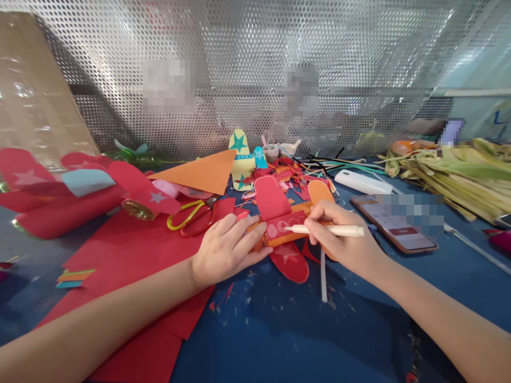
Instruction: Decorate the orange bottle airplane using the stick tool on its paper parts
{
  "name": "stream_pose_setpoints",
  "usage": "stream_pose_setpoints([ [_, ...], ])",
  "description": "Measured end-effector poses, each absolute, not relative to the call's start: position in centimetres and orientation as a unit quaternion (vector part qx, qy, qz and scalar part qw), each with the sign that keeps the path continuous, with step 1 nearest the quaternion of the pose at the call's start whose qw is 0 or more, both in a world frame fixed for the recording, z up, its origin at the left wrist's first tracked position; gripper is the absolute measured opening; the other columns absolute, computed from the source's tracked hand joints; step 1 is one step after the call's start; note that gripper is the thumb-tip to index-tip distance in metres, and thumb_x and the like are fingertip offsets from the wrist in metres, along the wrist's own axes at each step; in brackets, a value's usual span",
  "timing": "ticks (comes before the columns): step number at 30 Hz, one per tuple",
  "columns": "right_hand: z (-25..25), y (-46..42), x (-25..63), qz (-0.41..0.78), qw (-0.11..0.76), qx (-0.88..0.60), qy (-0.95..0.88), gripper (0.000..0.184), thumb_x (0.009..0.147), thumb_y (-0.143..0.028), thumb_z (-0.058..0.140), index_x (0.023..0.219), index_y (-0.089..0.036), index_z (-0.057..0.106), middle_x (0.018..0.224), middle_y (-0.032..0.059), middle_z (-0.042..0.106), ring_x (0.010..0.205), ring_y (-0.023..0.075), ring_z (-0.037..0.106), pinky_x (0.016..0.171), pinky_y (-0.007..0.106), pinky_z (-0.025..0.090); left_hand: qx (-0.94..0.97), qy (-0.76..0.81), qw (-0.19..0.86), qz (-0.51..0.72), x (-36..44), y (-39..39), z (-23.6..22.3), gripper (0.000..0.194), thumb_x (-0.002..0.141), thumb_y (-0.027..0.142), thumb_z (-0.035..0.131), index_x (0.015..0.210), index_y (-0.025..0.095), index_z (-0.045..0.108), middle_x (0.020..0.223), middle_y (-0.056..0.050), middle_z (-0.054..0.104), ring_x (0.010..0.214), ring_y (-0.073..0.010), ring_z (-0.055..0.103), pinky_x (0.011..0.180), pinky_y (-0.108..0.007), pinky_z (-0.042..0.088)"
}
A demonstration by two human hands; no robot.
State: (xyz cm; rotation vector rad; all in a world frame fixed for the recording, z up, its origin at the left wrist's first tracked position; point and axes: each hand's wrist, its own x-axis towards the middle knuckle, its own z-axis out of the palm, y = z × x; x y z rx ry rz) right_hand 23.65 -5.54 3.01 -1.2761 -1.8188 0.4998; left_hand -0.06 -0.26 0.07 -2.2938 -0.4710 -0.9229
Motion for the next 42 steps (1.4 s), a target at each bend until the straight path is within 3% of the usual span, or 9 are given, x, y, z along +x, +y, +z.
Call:
stream_pose_setpoints([
  [22, 3.12, -5.60, 23.62, 0.213, 0.414, -0.506, -0.726, 0.023, 0.089, -0.031, 0.052, 0.068, -0.021, 0.047, 0.057, -0.0062, 0.050, 0.043, 0.0067, 0.041, 0.045, 0.022, 0.032, -0.864, -0.185, 0.312, -0.349, -0.02, -0.30, 0.15, 0.034, 0.085, 0.043, 0.063, 0.106, 0.016, 0.057, 0.097, -0.009, 0.070, 0.067, -0.0179, 0.057, 0.059, -0.031, 0.048],
  [42, 3.17, -5.53, 23.59, 0.177, 0.434, -0.503, -0.726, 0.021, 0.089, -0.029, 0.050, 0.069, -0.022, 0.046, 0.059, -0.0040, 0.054, 0.050, 0.0101, 0.049, 0.052, 0.024, 0.038, -0.866, -0.183, 0.308, -0.350, -0.02, -0.35, 0.24, 0.034, 0.085, 0.043, 0.064, 0.105, 0.016, 0.058, 0.097, -0.009, 0.070, 0.068, -0.0181, 0.057, 0.059, -0.031, 0.048],
])
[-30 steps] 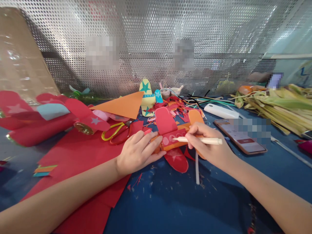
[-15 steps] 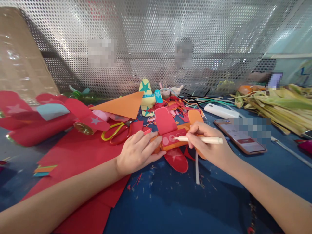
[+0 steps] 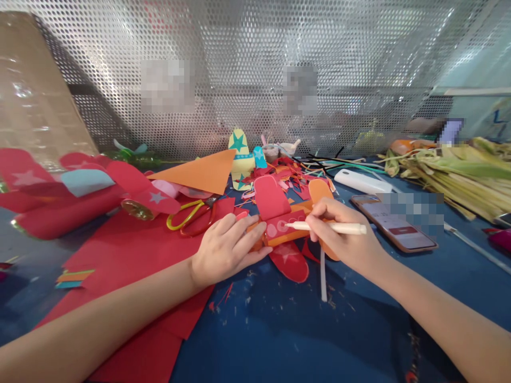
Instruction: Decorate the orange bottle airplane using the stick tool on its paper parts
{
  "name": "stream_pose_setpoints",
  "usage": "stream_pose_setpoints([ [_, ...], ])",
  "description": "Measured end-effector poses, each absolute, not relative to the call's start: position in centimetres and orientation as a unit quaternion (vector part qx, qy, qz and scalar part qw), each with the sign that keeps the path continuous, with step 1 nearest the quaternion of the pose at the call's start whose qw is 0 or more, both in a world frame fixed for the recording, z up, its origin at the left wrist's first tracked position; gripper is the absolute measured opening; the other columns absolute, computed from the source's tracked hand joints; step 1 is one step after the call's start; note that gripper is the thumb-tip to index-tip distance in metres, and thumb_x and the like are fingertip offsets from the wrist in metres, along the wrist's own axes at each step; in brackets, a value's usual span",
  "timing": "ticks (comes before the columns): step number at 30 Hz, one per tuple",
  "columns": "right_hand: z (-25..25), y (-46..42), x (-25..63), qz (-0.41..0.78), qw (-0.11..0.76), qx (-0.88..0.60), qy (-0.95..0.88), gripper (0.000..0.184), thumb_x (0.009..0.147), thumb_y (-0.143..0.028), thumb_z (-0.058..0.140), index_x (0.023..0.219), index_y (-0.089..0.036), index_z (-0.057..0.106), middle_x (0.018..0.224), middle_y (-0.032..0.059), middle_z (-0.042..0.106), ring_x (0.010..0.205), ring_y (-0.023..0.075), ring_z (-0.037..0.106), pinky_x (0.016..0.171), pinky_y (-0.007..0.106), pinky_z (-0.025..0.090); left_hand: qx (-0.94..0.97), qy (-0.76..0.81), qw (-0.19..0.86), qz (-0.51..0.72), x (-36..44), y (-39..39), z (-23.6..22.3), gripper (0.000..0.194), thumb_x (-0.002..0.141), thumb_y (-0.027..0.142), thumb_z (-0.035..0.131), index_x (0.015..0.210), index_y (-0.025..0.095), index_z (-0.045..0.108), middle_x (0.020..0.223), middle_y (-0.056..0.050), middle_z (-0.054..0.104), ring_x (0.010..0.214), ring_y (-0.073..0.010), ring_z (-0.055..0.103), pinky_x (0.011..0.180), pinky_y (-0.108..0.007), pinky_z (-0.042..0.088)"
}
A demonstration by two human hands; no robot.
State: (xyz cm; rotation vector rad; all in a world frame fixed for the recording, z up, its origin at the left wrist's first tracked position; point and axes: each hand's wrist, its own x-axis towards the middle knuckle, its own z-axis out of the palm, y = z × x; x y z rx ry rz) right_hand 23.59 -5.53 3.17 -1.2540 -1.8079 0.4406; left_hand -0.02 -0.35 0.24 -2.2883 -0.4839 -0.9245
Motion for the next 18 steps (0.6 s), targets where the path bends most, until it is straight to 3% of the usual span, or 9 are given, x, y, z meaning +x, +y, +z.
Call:
stream_pose_setpoints([
  [4, 3.15, -5.52, 23.62, 0.192, 0.417, -0.509, -0.728, 0.022, 0.089, -0.030, 0.050, 0.068, -0.022, 0.047, 0.057, -0.0053, 0.052, 0.044, 0.0084, 0.043, 0.046, 0.023, 0.035, -0.864, -0.186, 0.309, -0.350, 0.03, -0.30, 0.19, 0.033, 0.086, 0.043, 0.063, 0.105, 0.016, 0.058, 0.097, -0.009, 0.070, 0.067, -0.0179, 0.056, 0.059, -0.031, 0.048],
  [18, 3.02, -5.43, 23.68, 0.191, 0.428, -0.508, -0.722, 0.021, 0.089, -0.030, 0.050, 0.071, -0.022, 0.047, 0.060, -0.0036, 0.055, 0.052, 0.0113, 0.051, 0.052, 0.025, 0.038, -0.865, -0.179, 0.311, -0.350, -0.03, -0.29, 0.12, 0.036, 0.085, 0.042, 0.064, 0.105, 0.013, 0.057, 0.097, -0.009, 0.070, 0.068, -0.0188, 0.056, 0.059, -0.031, 0.048],
])
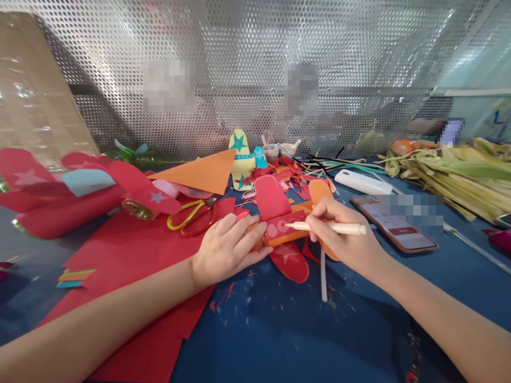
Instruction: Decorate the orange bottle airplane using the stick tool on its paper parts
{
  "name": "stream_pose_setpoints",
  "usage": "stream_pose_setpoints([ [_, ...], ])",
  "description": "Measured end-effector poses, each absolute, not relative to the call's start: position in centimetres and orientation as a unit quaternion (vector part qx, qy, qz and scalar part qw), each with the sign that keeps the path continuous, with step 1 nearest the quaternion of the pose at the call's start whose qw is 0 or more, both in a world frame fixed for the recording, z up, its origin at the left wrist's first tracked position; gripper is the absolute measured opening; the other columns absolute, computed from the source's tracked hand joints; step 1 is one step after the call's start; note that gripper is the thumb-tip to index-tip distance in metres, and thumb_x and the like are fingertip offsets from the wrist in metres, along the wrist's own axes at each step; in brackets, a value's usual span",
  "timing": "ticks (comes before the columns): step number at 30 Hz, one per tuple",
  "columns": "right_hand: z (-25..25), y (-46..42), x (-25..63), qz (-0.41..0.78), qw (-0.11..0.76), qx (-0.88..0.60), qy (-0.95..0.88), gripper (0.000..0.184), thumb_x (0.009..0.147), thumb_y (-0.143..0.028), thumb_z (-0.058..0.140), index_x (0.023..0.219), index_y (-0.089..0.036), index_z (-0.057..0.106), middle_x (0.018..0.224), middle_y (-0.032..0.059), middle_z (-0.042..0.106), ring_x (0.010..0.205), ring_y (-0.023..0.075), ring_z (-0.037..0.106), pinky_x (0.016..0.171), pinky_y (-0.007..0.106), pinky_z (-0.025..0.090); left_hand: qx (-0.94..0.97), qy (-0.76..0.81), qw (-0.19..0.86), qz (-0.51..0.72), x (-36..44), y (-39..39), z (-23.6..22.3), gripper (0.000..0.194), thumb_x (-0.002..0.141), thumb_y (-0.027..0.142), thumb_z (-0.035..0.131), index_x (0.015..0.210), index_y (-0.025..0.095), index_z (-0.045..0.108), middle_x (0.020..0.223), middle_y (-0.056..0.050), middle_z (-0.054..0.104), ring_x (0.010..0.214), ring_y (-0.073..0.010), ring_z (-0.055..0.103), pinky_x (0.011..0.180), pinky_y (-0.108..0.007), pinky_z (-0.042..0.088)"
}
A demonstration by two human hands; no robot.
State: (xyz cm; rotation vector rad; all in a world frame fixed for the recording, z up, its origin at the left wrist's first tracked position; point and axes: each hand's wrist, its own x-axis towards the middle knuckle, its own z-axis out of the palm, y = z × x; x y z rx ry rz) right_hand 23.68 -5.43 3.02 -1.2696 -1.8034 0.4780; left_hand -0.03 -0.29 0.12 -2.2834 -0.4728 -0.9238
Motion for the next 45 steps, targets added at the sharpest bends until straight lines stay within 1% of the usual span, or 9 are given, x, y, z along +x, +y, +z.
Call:
stream_pose_setpoints([
  [4, 3.02, -5.43, 23.70, 0.189, 0.424, -0.510, -0.725, 0.021, 0.089, -0.031, 0.050, 0.070, -0.022, 0.046, 0.059, -0.0040, 0.055, 0.049, 0.0109, 0.050, 0.051, 0.025, 0.038, -0.865, -0.181, 0.309, -0.352, -0.01, -0.28, 0.15, 0.035, 0.086, 0.042, 0.063, 0.105, 0.014, 0.058, 0.097, -0.009, 0.070, 0.067, -0.0181, 0.056, 0.059, -0.031, 0.047],
  [8, 3.10, -5.45, 23.62, 0.180, 0.440, -0.507, -0.719, 0.021, 0.088, -0.030, 0.050, 0.070, -0.022, 0.047, 0.059, -0.0036, 0.055, 0.052, 0.0118, 0.052, 0.053, 0.025, 0.039, -0.864, -0.179, 0.311, -0.354, 0.01, -0.25, 0.14, 0.035, 0.085, 0.042, 0.064, 0.105, 0.013, 0.058, 0.097, -0.009, 0.070, 0.068, -0.0184, 0.056, 0.059, -0.031, 0.048],
  [12, 3.13, -5.46, 23.66, 0.187, 0.427, -0.508, -0.724, 0.021, 0.088, -0.031, 0.050, 0.069, -0.022, 0.046, 0.060, -0.0040, 0.055, 0.049, 0.0109, 0.050, 0.052, 0.025, 0.038, -0.865, -0.177, 0.311, -0.351, -0.04, -0.22, 0.07, 0.036, 0.085, 0.042, 0.064, 0.105, 0.013, 0.057, 0.097, -0.010, 0.070, 0.068, -0.0189, 0.055, 0.058, -0.031, 0.048],
  [16, 3.14, -5.41, 23.68, 0.181, 0.435, -0.507, -0.722, 0.020, 0.088, -0.030, 0.050, 0.070, -0.022, 0.046, 0.060, -0.0039, 0.055, 0.052, 0.0115, 0.052, 0.053, 0.025, 0.039, -0.865, -0.179, 0.310, -0.351, -0.05, -0.24, 0.08, 0.035, 0.085, 0.042, 0.064, 0.105, 0.013, 0.057, 0.097, -0.009, 0.070, 0.068, -0.0186, 0.055, 0.059, -0.031, 0.048],
  [26, 3.07, -5.45, 23.66, 0.183, 0.431, -0.502, -0.727, 0.021, 0.088, -0.030, 0.049, 0.070, -0.022, 0.046, 0.060, -0.0046, 0.054, 0.050, 0.0102, 0.049, 0.052, 0.025, 0.039, -0.865, -0.179, 0.311, -0.349, -0.07, -0.20, 0.05, 0.036, 0.085, 0.042, 0.064, 0.106, 0.013, 0.057, 0.097, -0.010, 0.070, 0.067, -0.0184, 0.055, 0.058, -0.031, 0.048],
  [29, 3.07, -5.44, 23.67, 0.189, 0.433, -0.503, -0.724, 0.021, 0.088, -0.029, 0.050, 0.070, -0.022, 0.046, 0.060, -0.0046, 0.054, 0.051, 0.0104, 0.051, 0.053, 0.024, 0.039, -0.865, -0.182, 0.311, -0.349, -0.06, -0.19, 0.04, 0.035, 0.085, 0.042, 0.063, 0.106, 0.014, 0.057, 0.097, -0.009, 0.070, 0.067, -0.0183, 0.056, 0.058, -0.031, 0.048],
  [38, 3.28, -5.65, 23.50, 0.206, 0.416, -0.503, -0.729, 0.023, 0.089, -0.033, 0.052, 0.070, -0.020, 0.049, 0.059, -0.0056, 0.051, 0.043, 0.0066, 0.041, 0.044, 0.021, 0.033, -0.863, -0.179, 0.316, -0.350, -0.01, -0.22, 0.13, 0.036, 0.085, 0.041, 0.064, 0.106, 0.013, 0.057, 0.097, -0.010, 0.070, 0.066, -0.0186, 0.054, 0.057, -0.032, 0.048],
  [41, 3.32, -5.64, 23.49, 0.206, 0.419, -0.505, -0.726, 0.023, 0.089, -0.032, 0.051, 0.069, -0.020, 0.049, 0.057, -0.0062, 0.049, 0.042, 0.0060, 0.040, 0.043, 0.021, 0.032, -0.864, -0.175, 0.315, -0.351, -0.01, -0.23, 0.14, 0.036, 0.085, 0.041, 0.064, 0.106, 0.013, 0.057, 0.097, -0.010, 0.070, 0.067, -0.0188, 0.055, 0.057, -0.032, 0.048],
  [45, 3.33, -5.66, 23.48, 0.199, 0.418, -0.501, -0.732, 0.023, 0.089, -0.033, 0.052, 0.071, -0.020, 0.050, 0.059, -0.0055, 0.051, 0.044, 0.0062, 0.042, 0.045, 0.021, 0.033, -0.864, -0.179, 0.313, -0.350, 0.01, -0.24, 0.14, 0.035, 0.086, 0.041, 0.063, 0.105, 0.013, 0.057, 0.097, -0.010, 0.070, 0.066, -0.0181, 0.055, 0.058, -0.031, 0.048],
])
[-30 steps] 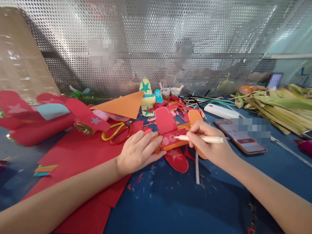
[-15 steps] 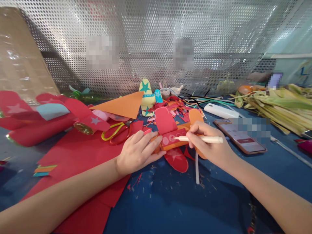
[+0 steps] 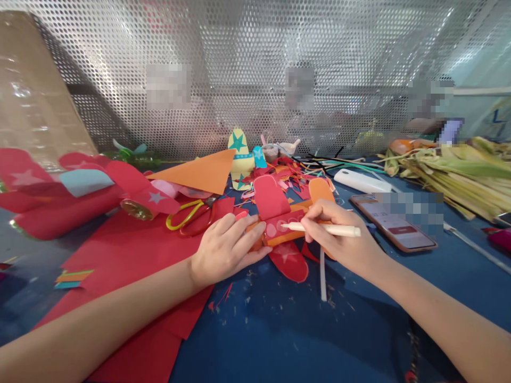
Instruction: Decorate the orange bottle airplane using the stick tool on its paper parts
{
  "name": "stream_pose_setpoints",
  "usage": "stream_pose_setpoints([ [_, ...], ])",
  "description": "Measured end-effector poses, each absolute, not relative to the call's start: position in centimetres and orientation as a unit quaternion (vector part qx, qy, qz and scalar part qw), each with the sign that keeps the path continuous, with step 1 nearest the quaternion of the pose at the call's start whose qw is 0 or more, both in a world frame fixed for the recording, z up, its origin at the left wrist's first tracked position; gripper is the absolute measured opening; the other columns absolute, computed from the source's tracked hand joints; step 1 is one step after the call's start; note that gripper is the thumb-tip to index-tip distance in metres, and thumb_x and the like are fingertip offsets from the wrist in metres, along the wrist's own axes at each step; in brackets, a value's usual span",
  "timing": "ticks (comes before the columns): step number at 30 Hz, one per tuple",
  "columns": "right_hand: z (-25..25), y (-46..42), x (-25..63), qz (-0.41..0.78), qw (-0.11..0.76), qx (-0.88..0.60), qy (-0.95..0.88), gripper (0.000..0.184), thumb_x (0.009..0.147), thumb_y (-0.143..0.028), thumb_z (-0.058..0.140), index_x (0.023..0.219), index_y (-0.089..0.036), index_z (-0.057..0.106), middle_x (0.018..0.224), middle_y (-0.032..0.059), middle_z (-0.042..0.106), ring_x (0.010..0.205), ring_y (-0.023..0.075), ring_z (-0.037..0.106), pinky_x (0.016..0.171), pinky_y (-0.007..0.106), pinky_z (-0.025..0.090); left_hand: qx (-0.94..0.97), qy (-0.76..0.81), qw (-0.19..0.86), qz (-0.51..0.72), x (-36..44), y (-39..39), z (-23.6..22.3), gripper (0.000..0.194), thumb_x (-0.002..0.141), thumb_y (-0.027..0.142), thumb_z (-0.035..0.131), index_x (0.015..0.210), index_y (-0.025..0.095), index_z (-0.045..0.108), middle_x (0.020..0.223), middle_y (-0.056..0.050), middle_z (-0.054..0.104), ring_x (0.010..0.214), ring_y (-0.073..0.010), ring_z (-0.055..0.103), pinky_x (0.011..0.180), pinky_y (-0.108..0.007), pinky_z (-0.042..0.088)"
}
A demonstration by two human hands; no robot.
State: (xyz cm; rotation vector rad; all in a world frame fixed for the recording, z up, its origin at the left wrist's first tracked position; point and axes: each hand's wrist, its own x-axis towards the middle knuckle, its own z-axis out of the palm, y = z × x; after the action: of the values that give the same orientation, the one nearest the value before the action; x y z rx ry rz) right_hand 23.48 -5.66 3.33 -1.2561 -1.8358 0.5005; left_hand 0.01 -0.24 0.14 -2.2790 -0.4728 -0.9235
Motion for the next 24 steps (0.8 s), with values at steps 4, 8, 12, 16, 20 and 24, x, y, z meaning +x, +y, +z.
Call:
stream_pose_setpoints([
  [4, 3.28, -5.66, 23.52, 0.200, 0.418, -0.501, -0.731, 0.023, 0.090, -0.033, 0.052, 0.071, -0.020, 0.050, 0.059, -0.0050, 0.052, 0.045, 0.0070, 0.042, 0.046, 0.021, 0.034, -0.862, -0.180, 0.315, -0.353, 0.03, -0.28, 0.18, 0.033, 0.086, 0.042, 0.062, 0.105, 0.015, 0.058, 0.097, -0.009, 0.070, 0.066, -0.0173, 0.055, 0.058, -0.031, 0.048],
  [8, 3.25, -5.63, 23.55, 0.200, 0.417, -0.493, -0.737, 0.022, 0.090, -0.034, 0.053, 0.073, -0.020, 0.050, 0.063, -0.0037, 0.056, 0.048, 0.0079, 0.045, 0.048, 0.022, 0.035, -0.862, -0.181, 0.314, -0.355, 0.04, -0.31, 0.24, 0.033, 0.086, 0.041, 0.063, 0.104, 0.015, 0.058, 0.097, -0.009, 0.070, 0.066, -0.0172, 0.056, 0.059, -0.031, 0.049],
  [12, 3.28, -5.70, 23.47, 0.211, 0.414, -0.504, -0.728, 0.022, 0.090, -0.032, 0.052, 0.071, -0.021, 0.049, 0.059, -0.0050, 0.053, 0.043, 0.0070, 0.041, 0.044, 0.022, 0.032, -0.863, -0.182, 0.310, -0.356, 0.00, -0.28, 0.21, 0.032, 0.086, 0.042, 0.063, 0.105, 0.017, 0.058, 0.096, -0.008, 0.070, 0.066, -0.0169, 0.056, 0.059, -0.030, 0.048],
  [16, 3.32, -5.71, 23.40, 0.207, 0.417, -0.503, -0.728, 0.023, 0.089, -0.033, 0.053, 0.070, -0.021, 0.049, 0.059, -0.0048, 0.052, 0.046, 0.0078, 0.043, 0.046, 0.022, 0.034, -0.864, -0.184, 0.309, -0.353, -0.04, -0.25, 0.16, 0.033, 0.085, 0.041, 0.063, 0.106, 0.016, 0.057, 0.097, -0.009, 0.070, 0.066, -0.0175, 0.056, 0.058, -0.031, 0.048],
  [20, 3.30, -5.60, 23.49, 0.210, 0.418, -0.504, -0.727, 0.023, 0.089, -0.032, 0.052, 0.070, -0.021, 0.048, 0.059, -0.0051, 0.051, 0.045, 0.0077, 0.043, 0.046, 0.022, 0.034, -0.865, -0.184, 0.310, -0.349, 0.01, -0.27, 0.18, 0.033, 0.085, 0.041, 0.063, 0.106, 0.016, 0.057, 0.097, -0.009, 0.070, 0.067, -0.0177, 0.056, 0.058, -0.030, 0.047],
  [24, 3.24, -5.54, 23.58, 0.209, 0.416, -0.505, -0.727, 0.023, 0.089, -0.031, 0.051, 0.069, -0.021, 0.047, 0.058, -0.0055, 0.051, 0.044, 0.0077, 0.042, 0.045, 0.022, 0.033, -0.866, -0.182, 0.307, -0.350, 0.02, -0.27, 0.14, 0.035, 0.085, 0.042, 0.064, 0.106, 0.015, 0.057, 0.097, -0.009, 0.070, 0.067, -0.0180, 0.057, 0.059, -0.031, 0.047],
])
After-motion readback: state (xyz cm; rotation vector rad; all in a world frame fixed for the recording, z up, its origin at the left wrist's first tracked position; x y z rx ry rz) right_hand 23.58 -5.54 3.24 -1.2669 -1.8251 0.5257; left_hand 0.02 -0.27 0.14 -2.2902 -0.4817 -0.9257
